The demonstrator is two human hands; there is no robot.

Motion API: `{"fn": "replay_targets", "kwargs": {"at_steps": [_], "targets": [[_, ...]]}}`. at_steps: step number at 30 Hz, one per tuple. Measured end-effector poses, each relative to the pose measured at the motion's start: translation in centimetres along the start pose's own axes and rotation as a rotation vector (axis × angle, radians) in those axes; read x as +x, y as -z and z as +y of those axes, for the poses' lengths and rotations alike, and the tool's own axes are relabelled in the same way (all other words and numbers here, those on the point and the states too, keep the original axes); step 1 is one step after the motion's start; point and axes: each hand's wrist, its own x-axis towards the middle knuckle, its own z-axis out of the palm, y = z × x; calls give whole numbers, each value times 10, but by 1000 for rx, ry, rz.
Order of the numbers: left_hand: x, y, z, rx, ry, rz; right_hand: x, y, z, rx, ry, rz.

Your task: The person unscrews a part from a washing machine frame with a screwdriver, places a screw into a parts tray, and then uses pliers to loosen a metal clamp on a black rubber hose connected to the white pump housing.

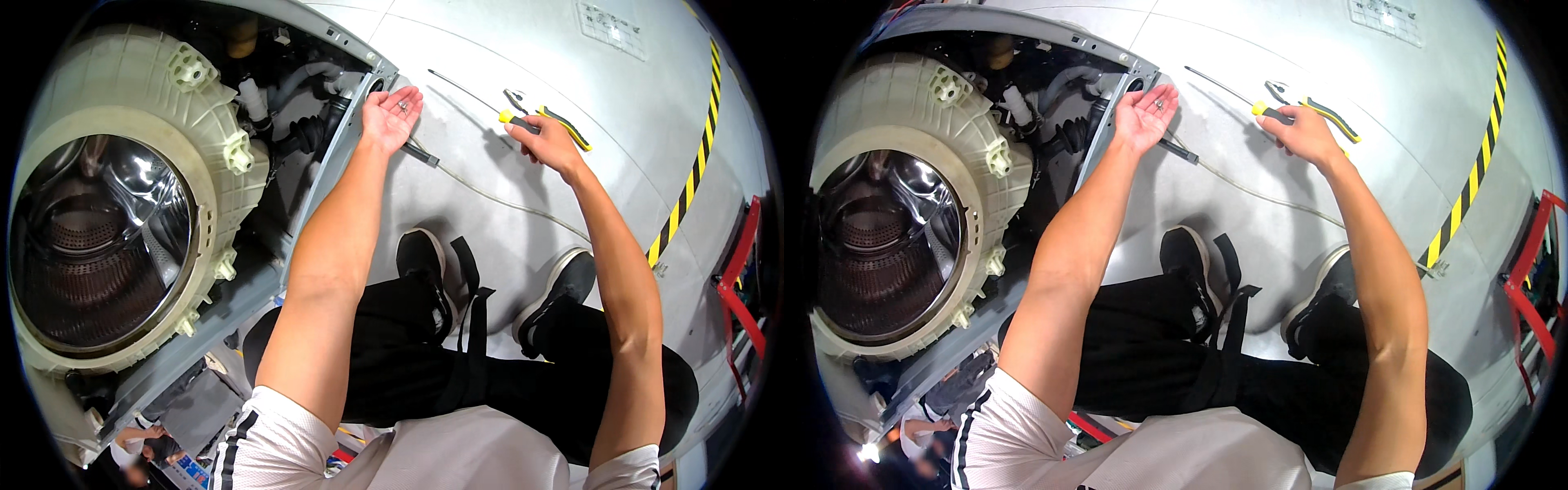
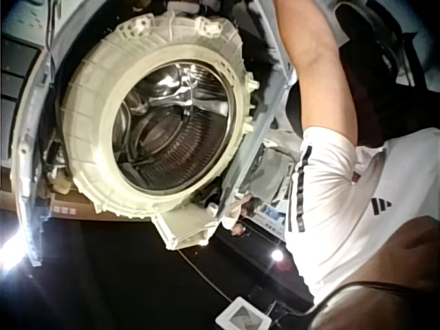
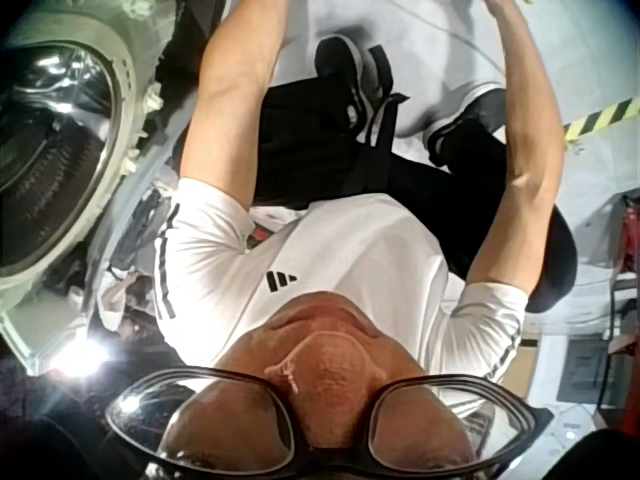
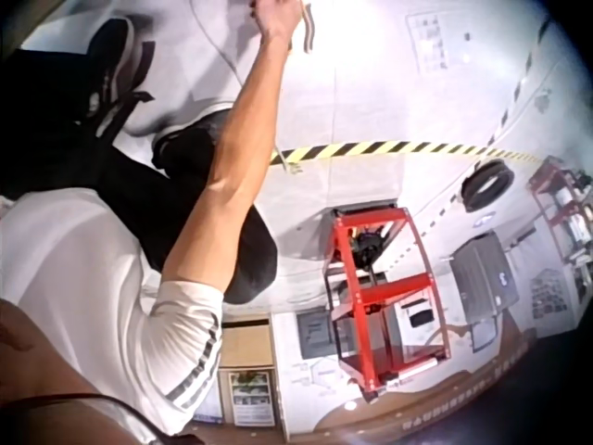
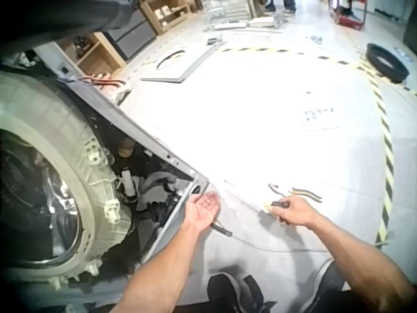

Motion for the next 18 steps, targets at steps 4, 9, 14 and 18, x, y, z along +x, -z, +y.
{"fn": "replay_targets", "kwargs": {"at_steps": [4, 9, 14, 18], "targets": [[0, -12, -5, 222, 41, -70, 5, -10, 27, -505, 228, 254], [-9, -31, -10, 463, 87, -194, -3, -23, 47, -614, 273, 396], [-15, -45, -16, 533, 95, -275, -2, -30, 59, -727, 225, 374], [-21, -54, -15, 443, 162, -352, -2, -32, 60, -813, 263, 365]]}}
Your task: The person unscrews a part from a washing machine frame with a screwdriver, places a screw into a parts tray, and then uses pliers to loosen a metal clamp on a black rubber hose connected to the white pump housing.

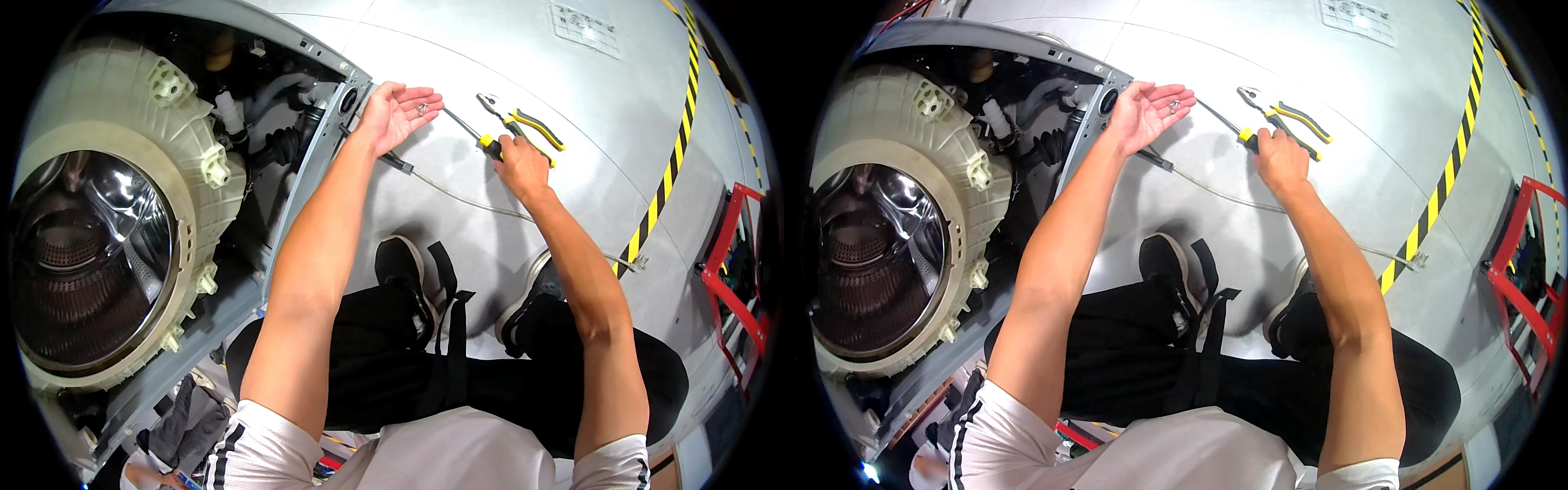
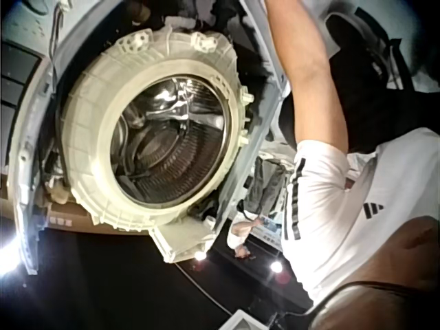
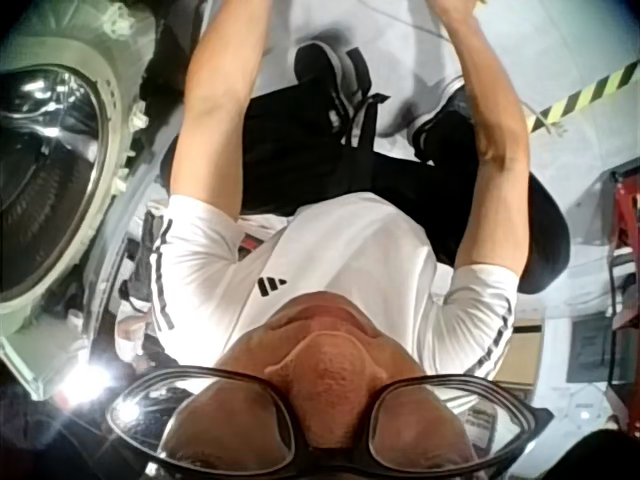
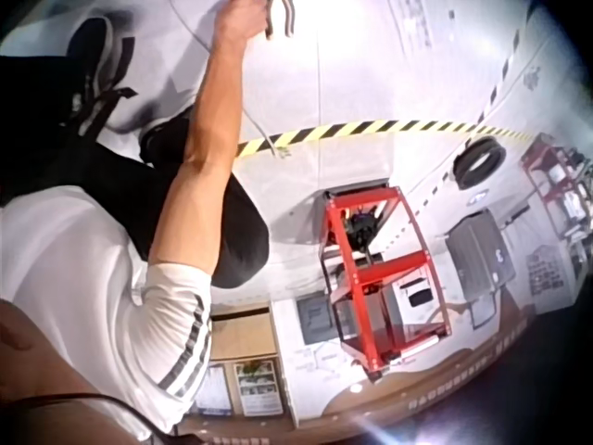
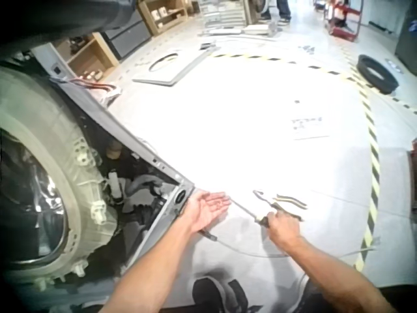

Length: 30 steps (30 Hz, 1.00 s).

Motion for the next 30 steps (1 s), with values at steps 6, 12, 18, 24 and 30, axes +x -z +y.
{"fn": "replay_targets", "kwargs": {"at_steps": [6, 12, 18, 24, 30], "targets": [[-7, -8, 2, -114, 32, -71, -2, -11, 4, -57, -23, -16], [-4, -13, -5, -200, 18, -39, -2, 0, -6, -28, -41, 21], [15, 0, -44, 99, 46, 292, 23, 12, -32, 600, -91, 108], [14, -21, -68, 161, 98, 224, 31, 0, -50, 800, -117, -25], [15, -33, -70, 196, 59, 149, 29, 8, -54, 933, -322, -26]]}}
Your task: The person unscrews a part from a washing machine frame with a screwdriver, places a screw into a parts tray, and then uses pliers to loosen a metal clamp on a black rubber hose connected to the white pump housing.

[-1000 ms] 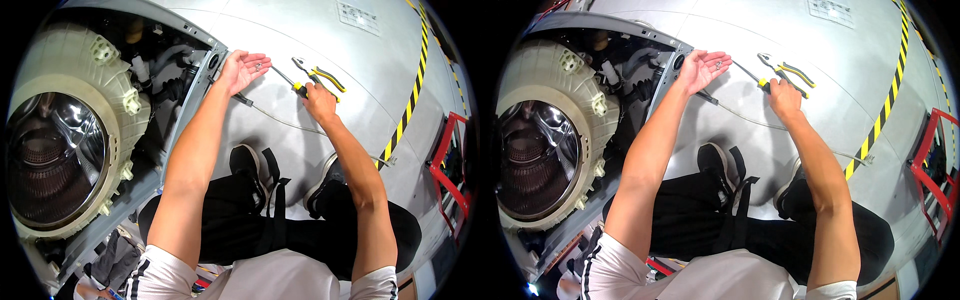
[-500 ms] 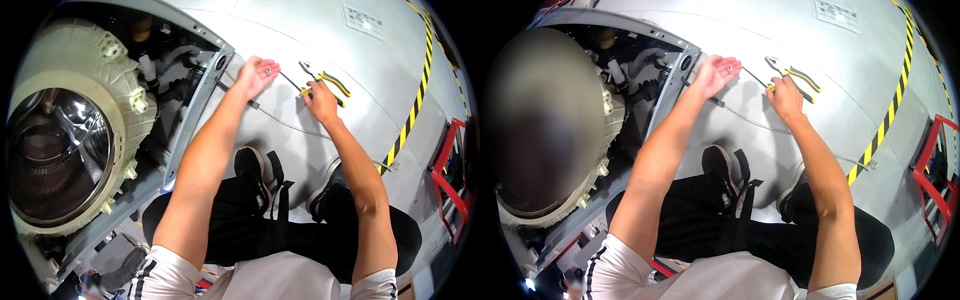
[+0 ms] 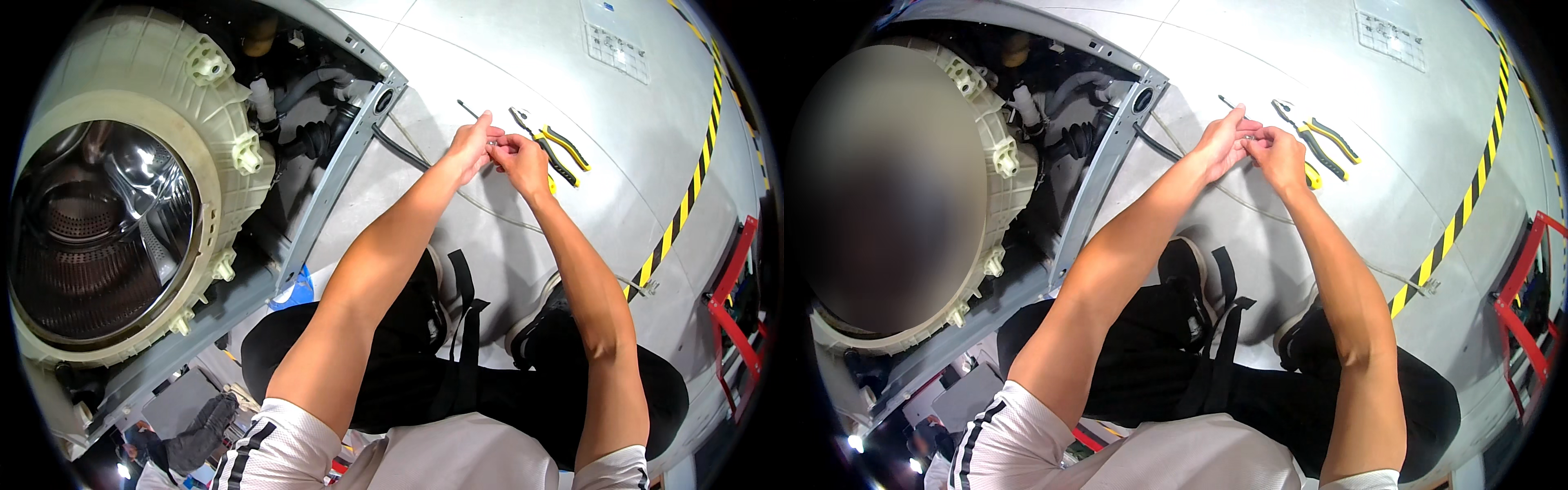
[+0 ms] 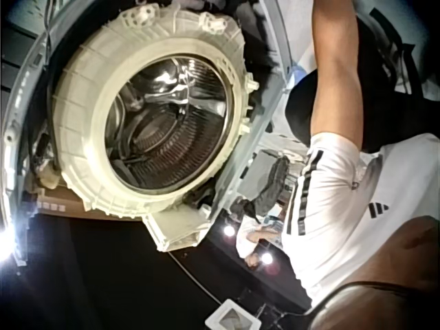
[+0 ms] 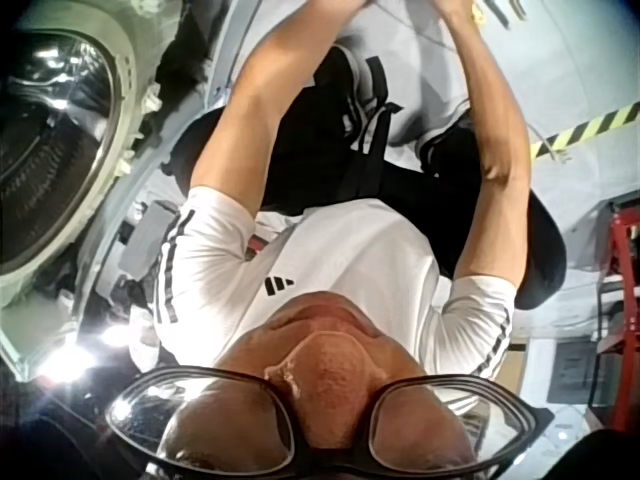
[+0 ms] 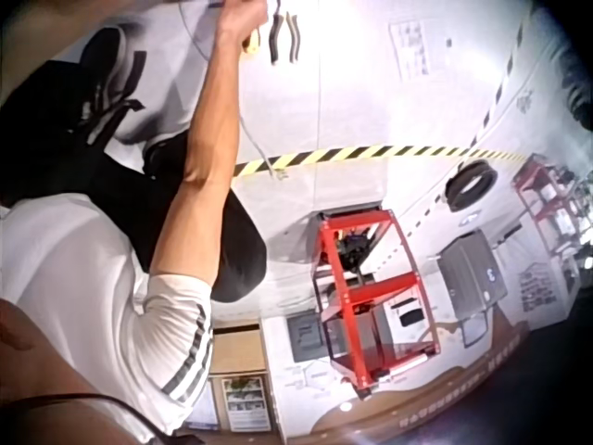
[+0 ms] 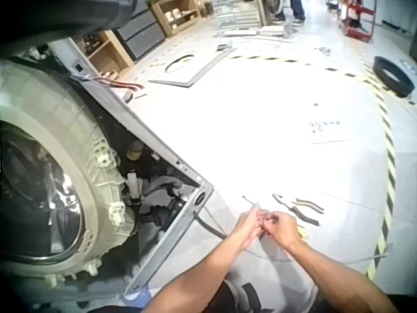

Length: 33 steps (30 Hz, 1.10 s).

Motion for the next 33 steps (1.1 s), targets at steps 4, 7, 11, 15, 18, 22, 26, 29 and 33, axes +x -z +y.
{"fn": "replay_targets", "kwargs": {"at_steps": [4, 7, 11, 15, 18, 22, 26, 29, 33], "targets": [[-1, -8, -1, 24, 0, 14, 3, 4, 1, 58, -49, -30], [-1, -11, 0, 27, 10, 38, 9, 6, 9, 202, -86, -28], [-1, -13, 0, 65, -12, 58, 8, 6, 8, 241, -137, -72], [0, -20, -2, 184, -55, 79, 10, 8, 6, 528, -290, -131], [5, -21, -2, 215, -83, 77, 16, 14, 12, 799, -384, -164], [2, -24, 6, 113, -77, 5, 21, 23, 23, 957, -401, -261], [-2, -25, 14, -10, -116, -54, 19, 34, 14, 1047, -346, -315], [-5, -26, 23, -120, -122, -108, 21, 43, 12, 1123, -324, -356], [-10, -29, 35, -181, -137, -137, 19, 52, 1, 1192, -278, -393]]}}
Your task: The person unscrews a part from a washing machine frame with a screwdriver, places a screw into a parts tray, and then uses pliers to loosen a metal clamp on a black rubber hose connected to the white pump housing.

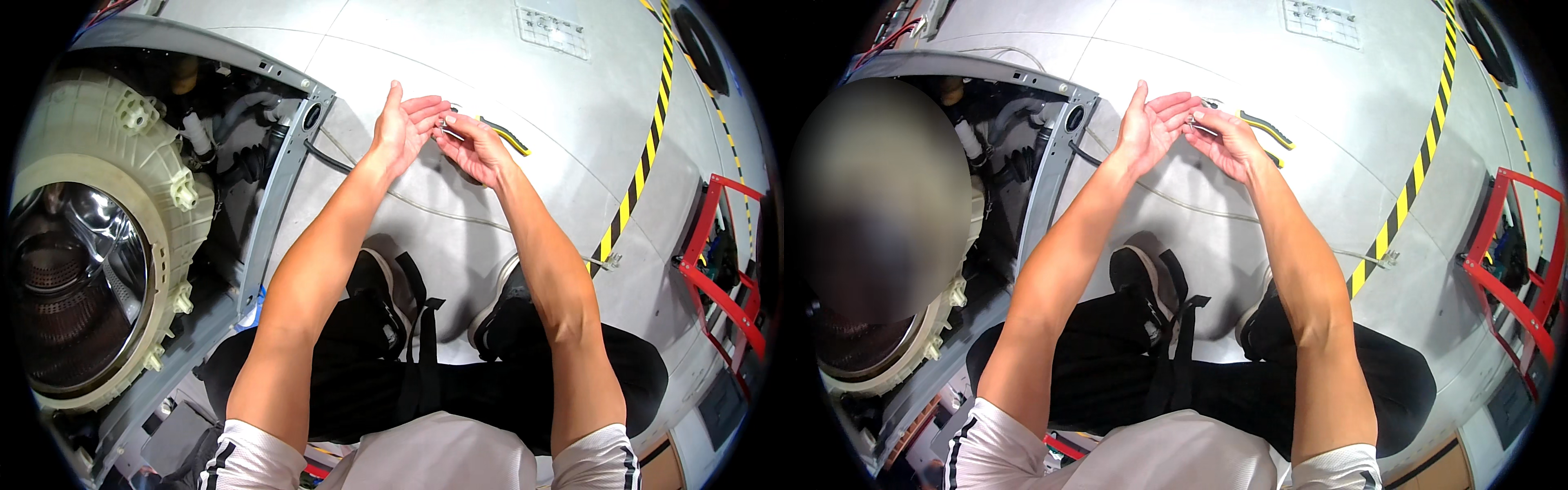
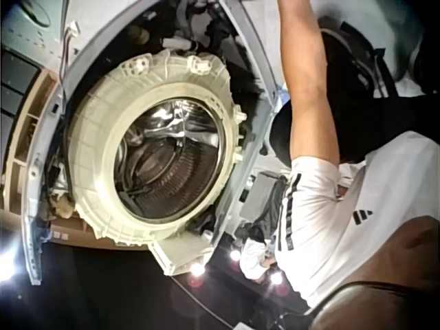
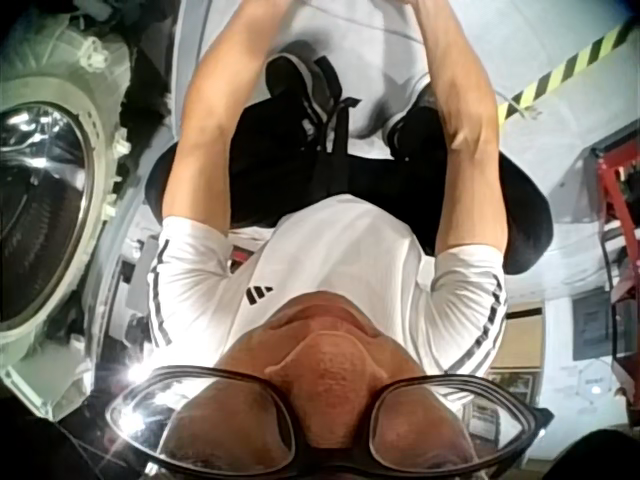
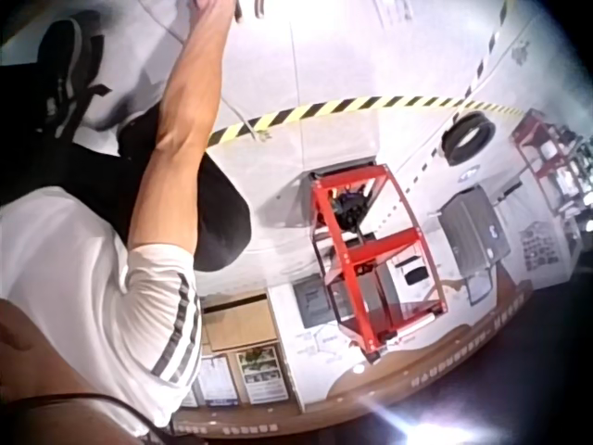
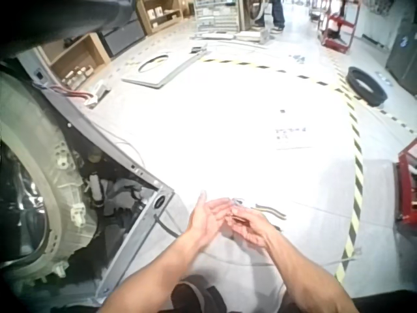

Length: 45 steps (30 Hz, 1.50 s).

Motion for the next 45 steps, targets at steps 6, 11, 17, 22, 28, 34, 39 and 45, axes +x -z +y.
{"fn": "replay_targets", "kwargs": {"at_steps": [6, 11, 17, 22, 28, 34, 39, 45], "targets": [[-1, 0, 6, 0, 3, -8, 3, -2, -3, -5, -33, -126], [1, 3, 3, 11, 5, -15, 4, -5, -2, -9, -48, -141], [1, 6, 2, -2, 19, -17, 3, -13, -2, 7, -65, -92], [3, 12, -1, 10, 39, -1, 3, -15, -4, 39, -105, -106], [0, 9, 0, 35, 44, 44, 1, -26, -3, 146, -102, -5], [2, 14, -1, 69, 71, 39, 4, -30, -2, 140, -148, -237], [2, 14, -2, 119, 106, 61, 0, -49, -4, 64, -186, -285], [-5, 23, -1, 103, 143, 119, -7, -78, -1, -20, -194, -322]]}}
